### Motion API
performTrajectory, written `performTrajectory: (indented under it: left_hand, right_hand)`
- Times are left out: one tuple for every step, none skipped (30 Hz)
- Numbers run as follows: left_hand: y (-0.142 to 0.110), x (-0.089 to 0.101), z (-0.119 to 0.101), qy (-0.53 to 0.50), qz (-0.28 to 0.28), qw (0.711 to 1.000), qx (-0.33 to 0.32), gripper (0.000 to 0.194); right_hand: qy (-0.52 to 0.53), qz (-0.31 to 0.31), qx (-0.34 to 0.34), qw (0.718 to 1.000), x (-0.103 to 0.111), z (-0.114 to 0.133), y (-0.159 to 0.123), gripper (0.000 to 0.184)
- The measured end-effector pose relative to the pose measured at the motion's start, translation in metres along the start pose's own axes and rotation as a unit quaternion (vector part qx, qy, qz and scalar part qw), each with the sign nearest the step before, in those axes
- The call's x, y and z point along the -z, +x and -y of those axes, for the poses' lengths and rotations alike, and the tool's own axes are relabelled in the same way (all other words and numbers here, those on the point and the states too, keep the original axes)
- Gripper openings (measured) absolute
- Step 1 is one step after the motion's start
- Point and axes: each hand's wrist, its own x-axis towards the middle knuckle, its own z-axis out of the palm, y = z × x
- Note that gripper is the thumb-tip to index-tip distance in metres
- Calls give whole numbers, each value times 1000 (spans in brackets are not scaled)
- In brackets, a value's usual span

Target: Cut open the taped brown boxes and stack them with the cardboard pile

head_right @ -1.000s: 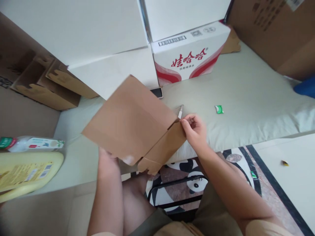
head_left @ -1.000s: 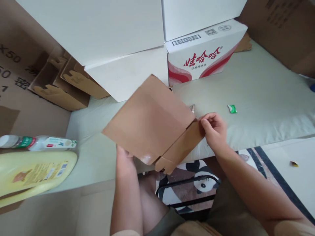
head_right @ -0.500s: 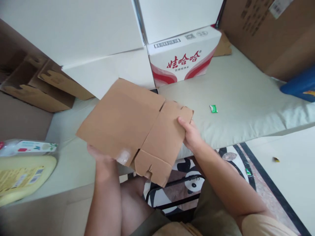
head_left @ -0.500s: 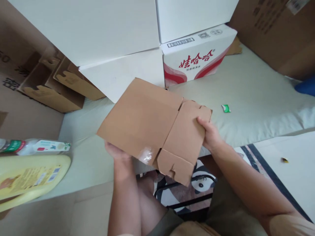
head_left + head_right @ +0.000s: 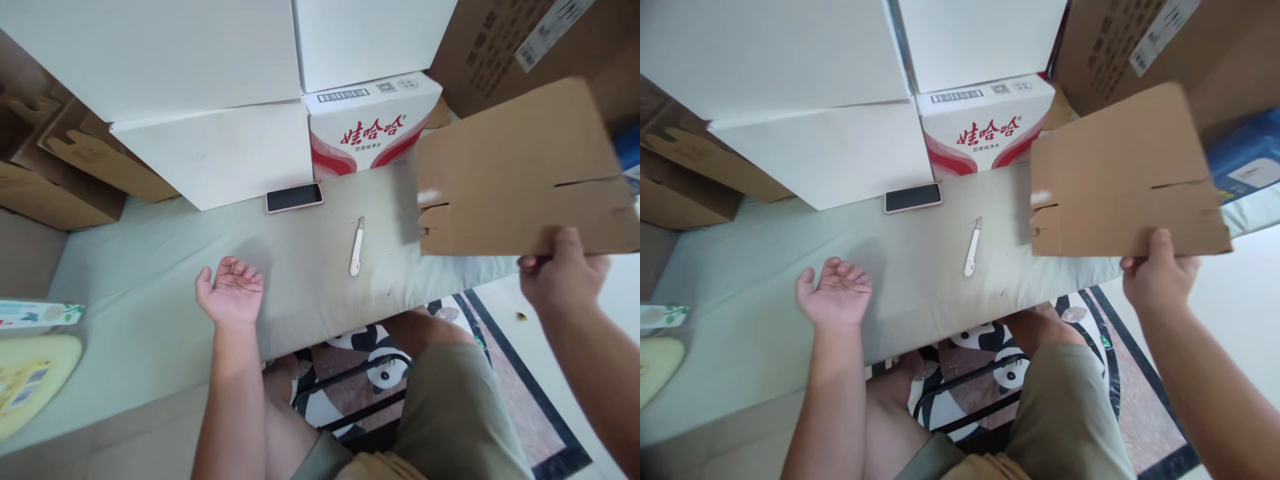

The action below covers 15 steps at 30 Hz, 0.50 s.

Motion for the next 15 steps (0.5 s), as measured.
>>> performTrajectory:
  left_hand:
    - [0,-2,1,7,0,1000,2,35]
    - [0,-3,2,15,-1,1000,3,37]
    - [0,-4,3,21,-4,1000,5,38]
    - [0,-5,4,25,-9,1000,7,39]
    - [0,-6,4,25,-16,1000,10,40]
    - [0,-8,3,22,-23,999,13,40]
    - [-1,-9,2,17,-30,999,16,40]
    - [-2,-10,1,11,-34,999,18,41]
    - [-3,-12,0,5,-36,999,19,41]
    - [-4,-13,-1,-2,-34,999,21,41]
    - [-5,-14,-3,-8,-30,999,25,41]
    - [-7,-14,-4,-16,-25,999,29,42]
    - [-8,-15,-6,-24,-20,999,33,42]
    - [-10,-14,-7,-34,-15,999,37,42]
    - [-12,-14,-9,-43,-10,998,40,42]
  right_hand:
    - [-30,-12,45,998,-5,2,20,21]
    - [-63,-28,77,995,-13,5,41,23]
    - [-100,-19,71,992,-23,9,61,25]
    - [-123,-29,66,990,-36,13,79,29]
    - [-123,27,33,991,-48,18,94,26]
    - [-117,74,7,990,-60,23,103,22]
    - [-113,118,-28,986,-71,27,107,22]
    - [-105,162,-72,979,-79,30,105,25]
    - [-104,197,-106,969,-85,33,97,29]
    - [-111,229,-133,958,-89,35,85,33]
    - [-124,253,-151,948,-91,36,71,34]
    - [-143,272,-159,938,-92,36,55,34]
    - [-163,291,-162,929,-93,36,39,35]
    - [-180,308,-161,920,-95,36,24,37]
    - [-194,328,-157,911,-98,37,11,39]
